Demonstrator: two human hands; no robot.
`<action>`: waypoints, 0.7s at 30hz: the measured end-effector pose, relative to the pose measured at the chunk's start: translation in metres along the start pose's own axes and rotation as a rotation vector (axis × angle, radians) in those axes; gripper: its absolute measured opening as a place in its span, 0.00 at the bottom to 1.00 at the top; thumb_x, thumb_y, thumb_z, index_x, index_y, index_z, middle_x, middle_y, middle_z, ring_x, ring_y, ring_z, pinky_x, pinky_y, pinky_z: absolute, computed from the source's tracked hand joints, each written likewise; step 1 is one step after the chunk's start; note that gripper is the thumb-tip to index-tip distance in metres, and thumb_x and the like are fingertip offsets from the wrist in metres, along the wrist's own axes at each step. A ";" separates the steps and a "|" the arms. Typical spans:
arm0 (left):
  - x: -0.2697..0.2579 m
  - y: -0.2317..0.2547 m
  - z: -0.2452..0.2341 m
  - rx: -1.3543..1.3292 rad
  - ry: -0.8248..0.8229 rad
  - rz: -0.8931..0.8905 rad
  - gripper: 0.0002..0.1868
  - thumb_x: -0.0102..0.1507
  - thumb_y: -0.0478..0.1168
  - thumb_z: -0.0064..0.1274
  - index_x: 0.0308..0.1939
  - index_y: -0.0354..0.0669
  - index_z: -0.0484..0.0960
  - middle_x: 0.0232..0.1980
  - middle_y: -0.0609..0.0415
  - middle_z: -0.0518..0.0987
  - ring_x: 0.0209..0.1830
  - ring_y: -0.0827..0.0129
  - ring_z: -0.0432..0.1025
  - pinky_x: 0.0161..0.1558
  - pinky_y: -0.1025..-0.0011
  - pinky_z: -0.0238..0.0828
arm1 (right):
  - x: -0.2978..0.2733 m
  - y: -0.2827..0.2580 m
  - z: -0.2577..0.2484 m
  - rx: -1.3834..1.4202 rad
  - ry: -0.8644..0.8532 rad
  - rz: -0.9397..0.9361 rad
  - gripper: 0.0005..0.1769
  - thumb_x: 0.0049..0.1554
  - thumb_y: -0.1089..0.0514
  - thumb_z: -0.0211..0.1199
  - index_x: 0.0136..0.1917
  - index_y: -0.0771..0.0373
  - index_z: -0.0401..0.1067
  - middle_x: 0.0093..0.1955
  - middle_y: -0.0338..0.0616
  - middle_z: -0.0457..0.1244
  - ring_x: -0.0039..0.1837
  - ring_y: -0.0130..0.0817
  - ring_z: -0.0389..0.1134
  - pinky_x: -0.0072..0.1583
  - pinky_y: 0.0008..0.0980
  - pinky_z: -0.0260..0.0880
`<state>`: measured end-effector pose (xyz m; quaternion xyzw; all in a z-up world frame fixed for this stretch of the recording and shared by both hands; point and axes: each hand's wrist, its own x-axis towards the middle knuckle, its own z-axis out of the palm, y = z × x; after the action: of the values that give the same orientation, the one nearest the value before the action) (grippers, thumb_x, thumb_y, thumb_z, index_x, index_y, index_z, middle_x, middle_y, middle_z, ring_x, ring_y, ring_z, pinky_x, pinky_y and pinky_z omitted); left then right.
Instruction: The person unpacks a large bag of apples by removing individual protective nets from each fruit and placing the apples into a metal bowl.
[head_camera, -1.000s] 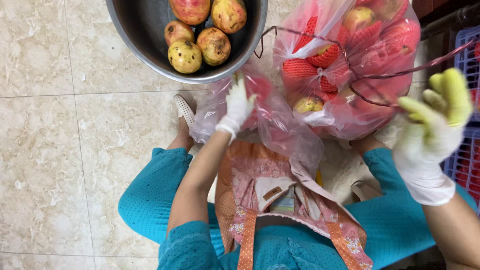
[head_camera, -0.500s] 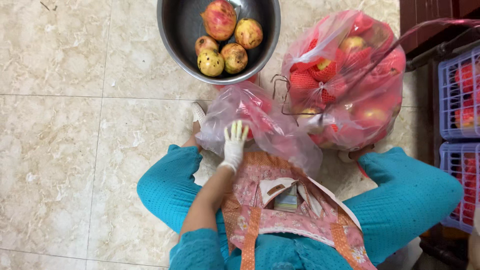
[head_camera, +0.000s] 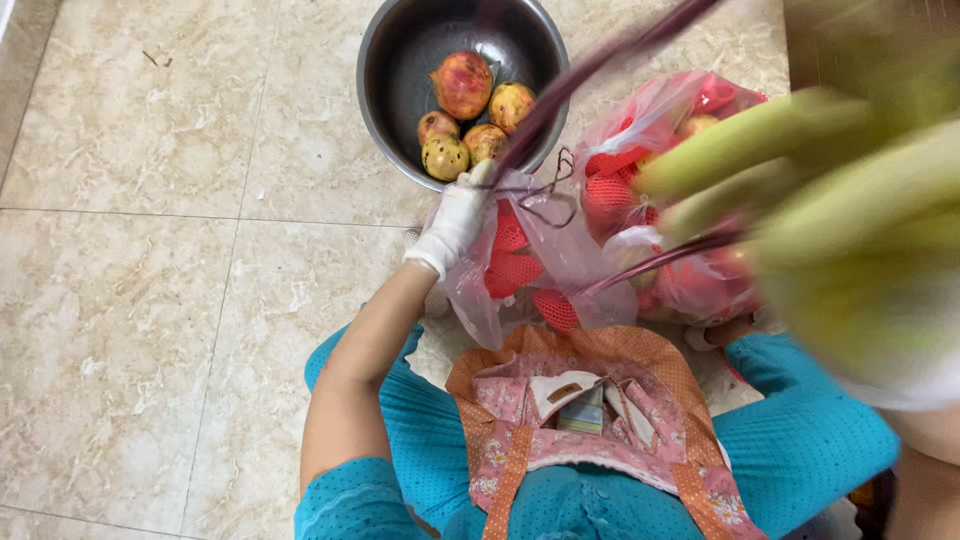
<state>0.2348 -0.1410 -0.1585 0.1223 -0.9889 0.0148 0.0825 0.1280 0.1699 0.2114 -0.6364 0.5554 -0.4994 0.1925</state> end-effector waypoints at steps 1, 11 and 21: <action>0.003 0.000 -0.009 -0.214 0.077 -0.028 0.36 0.57 0.32 0.53 0.71 0.42 0.69 0.77 0.41 0.63 0.61 0.48 0.69 0.60 0.60 0.69 | -0.004 0.011 0.011 0.006 0.004 -0.050 0.06 0.57 0.68 0.71 0.47 0.63 0.76 0.68 0.54 0.64 0.59 0.38 0.75 0.58 0.31 0.78; -0.076 0.003 -0.125 -1.155 -0.031 -0.071 0.42 0.45 0.14 0.37 0.59 0.41 0.82 0.72 0.46 0.73 0.70 0.60 0.69 0.65 0.71 0.69 | -0.161 0.361 0.244 -0.698 -0.629 0.291 0.14 0.56 0.60 0.59 0.56 0.59 0.77 0.58 0.49 0.68 0.62 0.46 0.69 0.64 0.41 0.68; -0.082 -0.046 -0.042 -0.343 -0.076 -0.336 0.15 0.61 0.31 0.52 0.49 0.46 0.87 0.60 0.45 0.79 0.58 0.51 0.74 0.60 0.57 0.70 | -0.207 0.355 0.157 -0.163 -0.543 0.850 0.38 0.44 0.46 0.73 0.65 0.61 0.69 0.60 0.58 0.67 0.63 0.51 0.68 0.62 0.45 0.66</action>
<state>0.3314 -0.1636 -0.1308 0.2696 -0.9452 -0.1718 0.0662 0.1022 0.1979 -0.2272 -0.4743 0.7323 -0.1486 0.4656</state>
